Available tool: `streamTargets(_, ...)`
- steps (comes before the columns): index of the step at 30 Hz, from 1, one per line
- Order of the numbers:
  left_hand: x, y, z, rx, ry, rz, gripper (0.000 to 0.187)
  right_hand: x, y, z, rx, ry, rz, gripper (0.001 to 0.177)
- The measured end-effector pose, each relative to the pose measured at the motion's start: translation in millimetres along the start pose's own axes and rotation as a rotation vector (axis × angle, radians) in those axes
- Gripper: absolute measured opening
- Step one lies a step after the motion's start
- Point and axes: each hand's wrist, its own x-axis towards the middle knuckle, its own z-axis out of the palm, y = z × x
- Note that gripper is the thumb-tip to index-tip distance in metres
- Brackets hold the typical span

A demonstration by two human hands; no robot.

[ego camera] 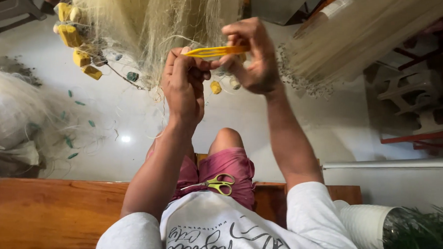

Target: Repairing or assembling a fishing net using a shuttle and scissors to weave and knot the mesh.

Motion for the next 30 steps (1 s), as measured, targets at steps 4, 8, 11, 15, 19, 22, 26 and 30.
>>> streamTargets(4,9,-14,-2,0.072,-0.095,0.086,0.008,3,3,16,0.153,0.030,-0.060,0.039)
streamTargets(8,15,-11,-2,0.450,-0.199,0.271,0.020,2,-15,11,-0.080,0.133,-0.009,0.025)
streamTargets(11,11,-9,4,0.558,-0.208,0.268,0.023,-9,-65,-5,0.198,0.303,0.111,0.025)
streamTargets(15,15,-14,-8,0.477,-0.198,0.248,0.024,-84,-29,-72,0.908,0.635,-0.030,0.047)
streamTargets(19,15,-4,-7,0.447,-0.155,0.234,0.024,-61,-96,-117,-0.286,0.415,0.021,0.031)
streamTargets(22,15,0,-7,0.459,-0.166,0.242,0.025,-67,-101,-131,-0.817,-0.060,0.041,0.025)
streamTargets(26,11,1,-2,0.473,-0.185,0.253,0.026,-89,-98,-116,-1.129,-0.239,0.163,0.033)
streamTargets(30,18,-14,-9,0.372,-0.197,0.261,0.026,-121,-100,-81,-0.814,-0.285,0.258,0.033)
